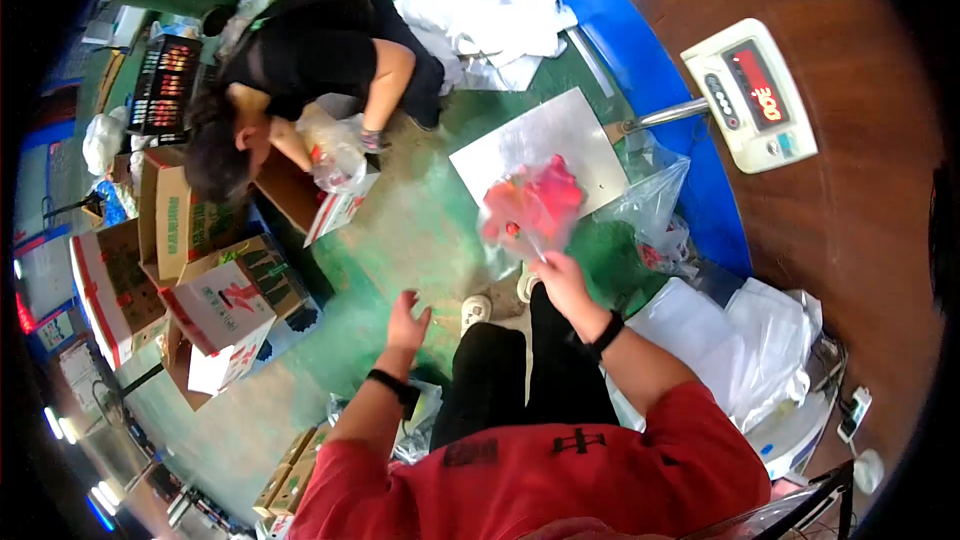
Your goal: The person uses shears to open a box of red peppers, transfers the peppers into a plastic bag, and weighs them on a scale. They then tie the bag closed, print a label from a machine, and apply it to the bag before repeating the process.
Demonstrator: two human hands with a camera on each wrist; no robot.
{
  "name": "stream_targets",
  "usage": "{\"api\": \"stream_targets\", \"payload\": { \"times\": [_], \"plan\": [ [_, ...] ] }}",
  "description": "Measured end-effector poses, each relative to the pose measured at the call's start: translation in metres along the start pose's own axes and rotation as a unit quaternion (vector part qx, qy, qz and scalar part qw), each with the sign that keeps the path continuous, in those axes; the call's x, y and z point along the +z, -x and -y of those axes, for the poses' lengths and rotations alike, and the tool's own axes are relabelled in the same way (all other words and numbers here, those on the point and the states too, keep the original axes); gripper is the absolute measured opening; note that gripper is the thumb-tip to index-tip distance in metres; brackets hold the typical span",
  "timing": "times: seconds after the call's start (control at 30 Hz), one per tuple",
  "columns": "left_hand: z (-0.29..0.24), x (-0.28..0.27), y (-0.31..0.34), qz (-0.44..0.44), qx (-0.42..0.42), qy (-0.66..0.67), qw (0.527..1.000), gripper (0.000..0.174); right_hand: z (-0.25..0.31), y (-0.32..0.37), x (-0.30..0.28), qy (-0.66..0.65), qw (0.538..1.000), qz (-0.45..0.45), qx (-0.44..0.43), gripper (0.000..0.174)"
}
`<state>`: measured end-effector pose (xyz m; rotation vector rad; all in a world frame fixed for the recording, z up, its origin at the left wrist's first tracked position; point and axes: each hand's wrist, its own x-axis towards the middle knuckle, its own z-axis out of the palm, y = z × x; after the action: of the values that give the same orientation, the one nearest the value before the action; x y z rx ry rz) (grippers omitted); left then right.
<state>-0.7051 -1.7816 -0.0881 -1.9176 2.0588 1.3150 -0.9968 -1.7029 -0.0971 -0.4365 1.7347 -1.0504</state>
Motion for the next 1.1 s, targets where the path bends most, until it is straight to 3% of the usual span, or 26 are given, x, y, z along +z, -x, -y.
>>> {"api": "stream_targets", "payload": {
  "times": [0.07, 0.13, 0.23, 0.3, 0.33, 0.4, 0.47, 0.5, 0.53, 0.57, 0.6, 0.63, 0.7, 0.73, 0.77, 0.8, 0.87, 0.93, 0.97, 1.0, 1.1],
  "plan": [
    [-0.026, -0.003, 0.005, -0.021, 0.071, -0.134, 0.988, 0.065, 0.070, 0.074, -0.002, -0.078, 0.996, 0.003, 0.041, 0.012],
    [-0.072, -0.008, 0.026, 0.016, 0.064, -0.148, 0.987, 0.081, 0.104, 0.133, -0.011, -0.132, 0.990, -0.040, 0.027, 0.012],
    [-0.113, 0.014, 0.077, 0.055, 0.126, -0.148, 0.979, 0.089, 0.142, 0.220, -0.017, -0.253, 0.963, -0.076, -0.051, 0.017],
    [-0.131, 0.029, 0.119, -0.064, 0.247, -0.243, 0.936, 0.074, 0.164, 0.274, -0.017, -0.274, 0.952, -0.114, -0.078, 0.018],
    [-0.135, 0.025, 0.128, -0.059, 0.268, -0.241, 0.931, 0.074, 0.170, 0.296, -0.018, -0.260, 0.952, -0.130, -0.096, 0.020],
    [-0.145, 0.010, 0.133, 0.111, 0.294, -0.259, 0.913, 0.053, 0.170, 0.338, -0.024, -0.251, 0.946, -0.162, -0.125, 0.022],
    [-0.127, -0.009, 0.123, 0.196, 0.232, -0.356, 0.884, 0.025, 0.159, 0.383, -0.050, -0.282, 0.928, -0.197, -0.141, 0.025],
    [-0.113, -0.024, 0.119, 0.181, 0.232, -0.394, 0.870, 0.021, 0.155, 0.406, -0.058, -0.264, 0.922, -0.250, -0.132, 0.027],
    [-0.080, -0.029, 0.094, 0.196, 0.250, -0.454, 0.832, 0.023, 0.154, 0.431, -0.063, -0.270, 0.909, -0.280, -0.150, 0.028],
    [-0.087, -0.060, 0.098, 0.265, 0.302, -0.519, 0.754, 0.021, 0.140, 0.451, -0.073, -0.262, 0.912, -0.276, -0.155, 0.030],
    [-0.064, -0.075, 0.082, 0.423, 0.213, -0.253, 0.843, 0.016, 0.125, 0.471, -0.080, -0.256, 0.914, -0.273, -0.158, 0.032],
    [-0.093, -0.092, 0.129, 0.415, 0.027, 0.112, 0.902, 0.012, 0.119, 0.489, -0.078, -0.242, 0.926, -0.246, -0.150, 0.034],
    [-0.129, -0.088, 0.190, 0.497, 0.185, 0.192, 0.826, 0.011, 0.104, 0.517, -0.071, -0.219, 0.939, -0.194, -0.181, 0.041],
    [-0.146, -0.079, 0.218, 0.523, 0.192, 0.250, 0.792, 0.012, 0.099, 0.528, -0.069, -0.258, 0.924, -0.183, -0.215, 0.038],
    [-0.168, -0.071, 0.247, 0.541, 0.262, 0.266, 0.754, 0.011, 0.096, 0.541, -0.071, -0.253, 0.922, -0.193, -0.220, 0.035],
    [-0.195, -0.075, 0.281, 0.589, 0.208, 0.260, 0.736, 0.023, 0.094, 0.555, -0.074, -0.246, 0.918, -0.213, -0.225, 0.031],
    [-0.231, -0.066, 0.338, 0.625, 0.274, 0.268, 0.680, 0.047, 0.090, 0.574, -0.080, -0.194, 0.934, -0.196, -0.227, 0.028],
    [-0.247, -0.062, 0.377, 0.519, 0.548, 0.088, 0.650, 0.055, 0.099, 0.589, -0.074, -0.266, 0.922, -0.190, -0.208, 0.027],
    [-0.258, -0.062, 0.394, 0.475, 0.616, 0.013, 0.629, 0.057, 0.099, 0.587, -0.074, -0.273, 0.920, -0.189, -0.207, 0.024],
    [-0.264, -0.057, 0.401, 0.345, 0.757, -0.055, 0.552, 0.055, 0.098, 0.584, -0.072, -0.283, 0.920, -0.180, -0.203, 0.021],
    [-0.276, -0.065, 0.439, 0.375, 0.745, -0.090, 0.543, 0.059, 0.109, 0.580, -0.066, -0.130, 0.923, -0.234, -0.275, 0.015]
  ]
}}
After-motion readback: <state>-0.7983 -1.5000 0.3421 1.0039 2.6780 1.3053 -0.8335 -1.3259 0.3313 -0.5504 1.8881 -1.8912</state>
